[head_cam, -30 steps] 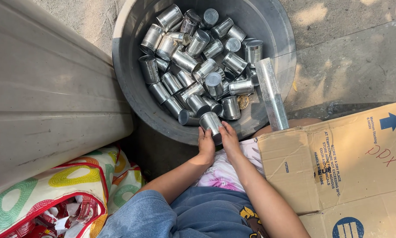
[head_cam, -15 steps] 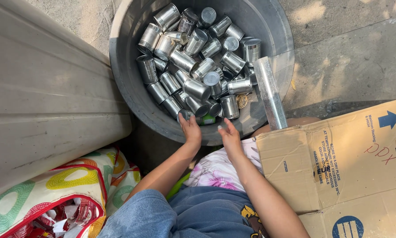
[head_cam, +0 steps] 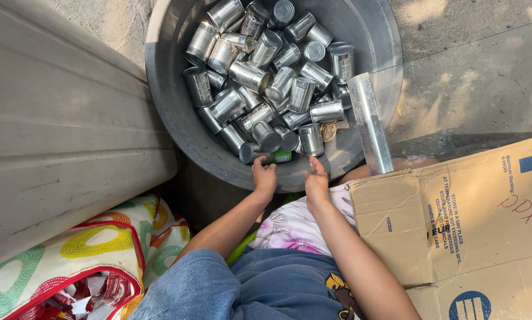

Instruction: Scraping the surface of a metal can with a knife to remove labels or residue

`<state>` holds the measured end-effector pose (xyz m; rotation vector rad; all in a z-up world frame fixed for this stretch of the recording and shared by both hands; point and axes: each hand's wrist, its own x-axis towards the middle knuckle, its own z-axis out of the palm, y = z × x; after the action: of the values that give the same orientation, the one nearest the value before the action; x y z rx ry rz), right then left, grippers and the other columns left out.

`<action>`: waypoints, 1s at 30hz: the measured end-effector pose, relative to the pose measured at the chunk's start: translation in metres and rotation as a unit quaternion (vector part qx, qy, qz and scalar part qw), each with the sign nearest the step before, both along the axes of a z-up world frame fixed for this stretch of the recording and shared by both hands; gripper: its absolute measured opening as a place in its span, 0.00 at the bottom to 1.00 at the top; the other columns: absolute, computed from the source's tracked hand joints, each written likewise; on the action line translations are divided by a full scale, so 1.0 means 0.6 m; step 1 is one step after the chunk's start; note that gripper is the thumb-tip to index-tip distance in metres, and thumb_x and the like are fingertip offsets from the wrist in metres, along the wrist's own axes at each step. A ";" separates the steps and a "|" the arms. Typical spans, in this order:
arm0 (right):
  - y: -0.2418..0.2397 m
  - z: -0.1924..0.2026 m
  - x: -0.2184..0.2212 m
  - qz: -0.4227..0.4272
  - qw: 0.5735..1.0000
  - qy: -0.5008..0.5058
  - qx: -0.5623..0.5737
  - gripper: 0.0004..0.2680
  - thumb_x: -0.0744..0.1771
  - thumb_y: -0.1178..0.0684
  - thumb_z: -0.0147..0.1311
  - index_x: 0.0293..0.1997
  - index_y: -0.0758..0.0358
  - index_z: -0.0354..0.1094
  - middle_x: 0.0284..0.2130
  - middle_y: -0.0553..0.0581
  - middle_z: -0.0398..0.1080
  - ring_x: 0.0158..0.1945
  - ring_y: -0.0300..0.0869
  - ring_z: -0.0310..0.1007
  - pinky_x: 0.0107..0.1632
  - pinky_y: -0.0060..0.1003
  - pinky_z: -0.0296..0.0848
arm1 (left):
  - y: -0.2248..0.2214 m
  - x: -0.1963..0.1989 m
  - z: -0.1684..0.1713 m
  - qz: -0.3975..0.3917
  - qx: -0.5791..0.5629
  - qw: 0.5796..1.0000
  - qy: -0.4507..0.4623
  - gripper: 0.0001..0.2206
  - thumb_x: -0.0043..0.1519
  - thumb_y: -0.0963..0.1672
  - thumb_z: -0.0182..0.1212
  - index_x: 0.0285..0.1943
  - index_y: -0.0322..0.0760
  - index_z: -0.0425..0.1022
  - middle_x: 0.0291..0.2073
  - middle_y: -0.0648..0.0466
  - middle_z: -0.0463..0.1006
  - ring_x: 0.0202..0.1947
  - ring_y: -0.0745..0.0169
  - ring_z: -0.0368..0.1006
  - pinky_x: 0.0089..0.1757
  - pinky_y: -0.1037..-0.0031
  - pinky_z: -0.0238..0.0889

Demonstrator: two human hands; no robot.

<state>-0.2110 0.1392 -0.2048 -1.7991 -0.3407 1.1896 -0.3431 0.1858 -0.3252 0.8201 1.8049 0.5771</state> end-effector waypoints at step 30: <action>0.076 0.013 -0.050 0.037 0.999 -0.018 0.006 0.19 0.70 0.57 0.48 0.71 0.68 0.58 0.67 0.78 0.57 0.72 0.64 0.52 0.70 0.52 0.60 | 0.040 0.059 0.103 -0.056 0.003 0.997 -0.052 0.30 0.58 0.43 0.61 0.69 0.25 0.60 0.59 0.29 0.70 0.63 0.29 0.65 0.61 0.51 0.59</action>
<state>-0.2412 0.1851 -0.1969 -1.8125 -0.4382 1.2045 -0.3079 0.2098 -0.2633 0.8742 1.6525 0.5415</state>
